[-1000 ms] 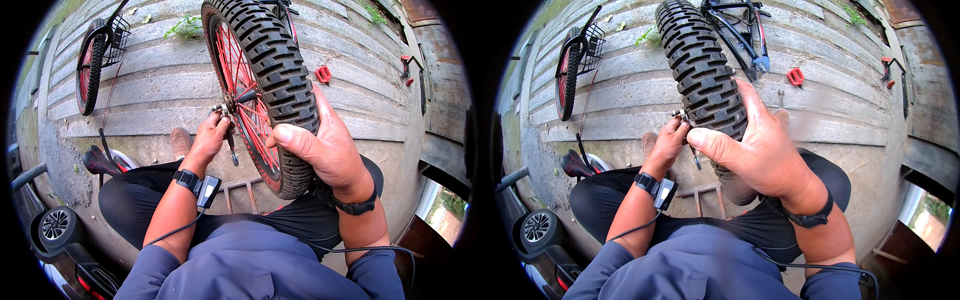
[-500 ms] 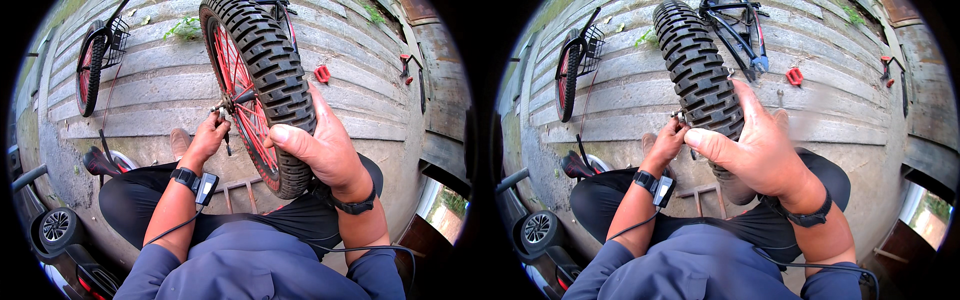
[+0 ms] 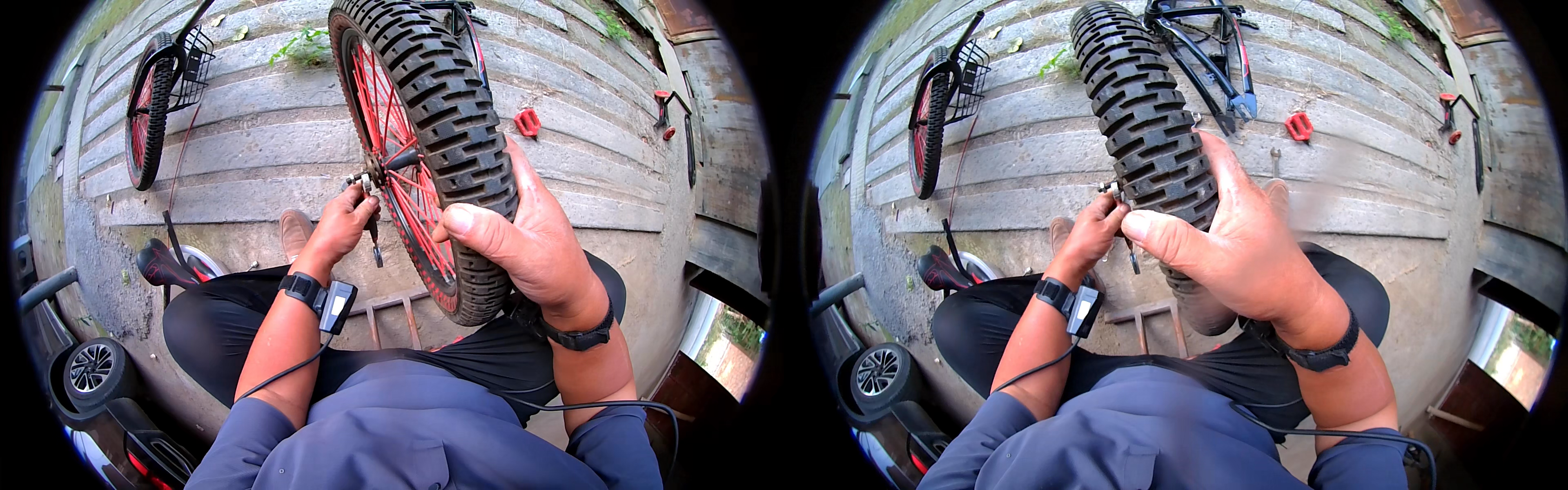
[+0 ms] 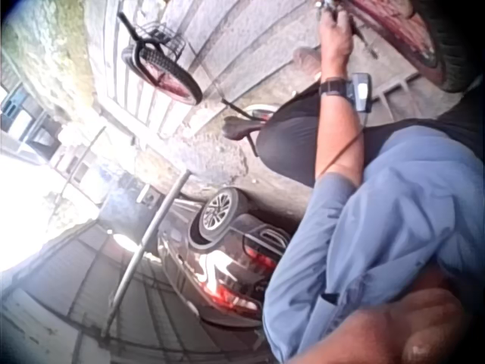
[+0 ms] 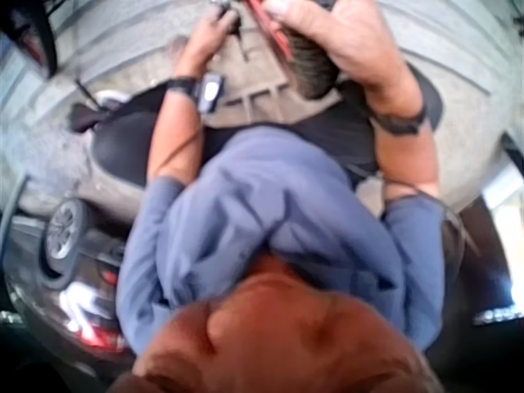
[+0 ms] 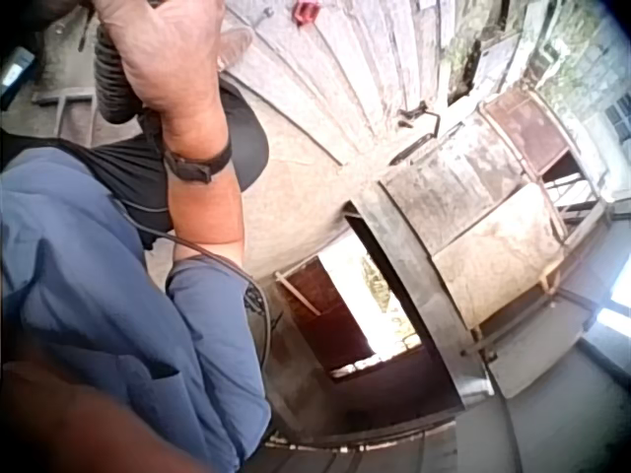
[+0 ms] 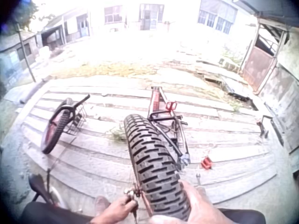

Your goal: The person selects a wrench from a tray of tools and then uses it to adjust the axle nut on a bicycle wheel. The task involves moving from a tool station to the bicycle and performing a mechanical adjustment.

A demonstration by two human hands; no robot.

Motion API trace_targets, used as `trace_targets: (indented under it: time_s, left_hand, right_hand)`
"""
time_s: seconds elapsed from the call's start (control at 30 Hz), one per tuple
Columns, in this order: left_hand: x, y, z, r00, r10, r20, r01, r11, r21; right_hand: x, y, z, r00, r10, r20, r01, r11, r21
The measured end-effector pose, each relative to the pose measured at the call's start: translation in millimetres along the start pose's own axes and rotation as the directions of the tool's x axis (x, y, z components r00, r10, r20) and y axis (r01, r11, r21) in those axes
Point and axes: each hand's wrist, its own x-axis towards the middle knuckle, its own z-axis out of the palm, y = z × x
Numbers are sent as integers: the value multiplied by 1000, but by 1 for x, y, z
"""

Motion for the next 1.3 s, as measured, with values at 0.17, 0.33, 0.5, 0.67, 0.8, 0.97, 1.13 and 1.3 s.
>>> trace_targets:
  time_s: [0.17,0.33,0.5,0.67,0.8,0.97,1.13,1.3]
  left_hand:
    - [-5,19,1,994,-68,87,75,994,-80]
    - [-4,15,7,996,-54,77,73,963,-258]
    - [-2,7,12,1000,-14,25,21,958,-287]
    - [-2,7,14,999,-36,18,40,954,-298]
    - [-5,14,16,999,-3,32,12,957,-289]
    - [-8,13,14,999,-14,36,26,942,-334]
    - [-8,13,17,999,26,41,-10,936,-353]
    - [-7,10,16,999,35,32,-24,954,-299]
  right_hand:
    - [-1,1,-1,1000,15,2,-15,1000,13]
    - [-1,1,1,1000,21,-11,-21,1000,6]
    - [1,1,1,1000,24,-7,-24,1000,12]
    - [1,2,1,1000,-12,-12,12,999,-29]
    - [0,6,0,999,-45,-9,44,997,-58]
    - [0,5,1,999,-31,-10,31,999,-36]
    - [0,5,2,999,-40,-18,40,999,-37]
    - [0,5,2,999,-42,-24,41,998,-44]
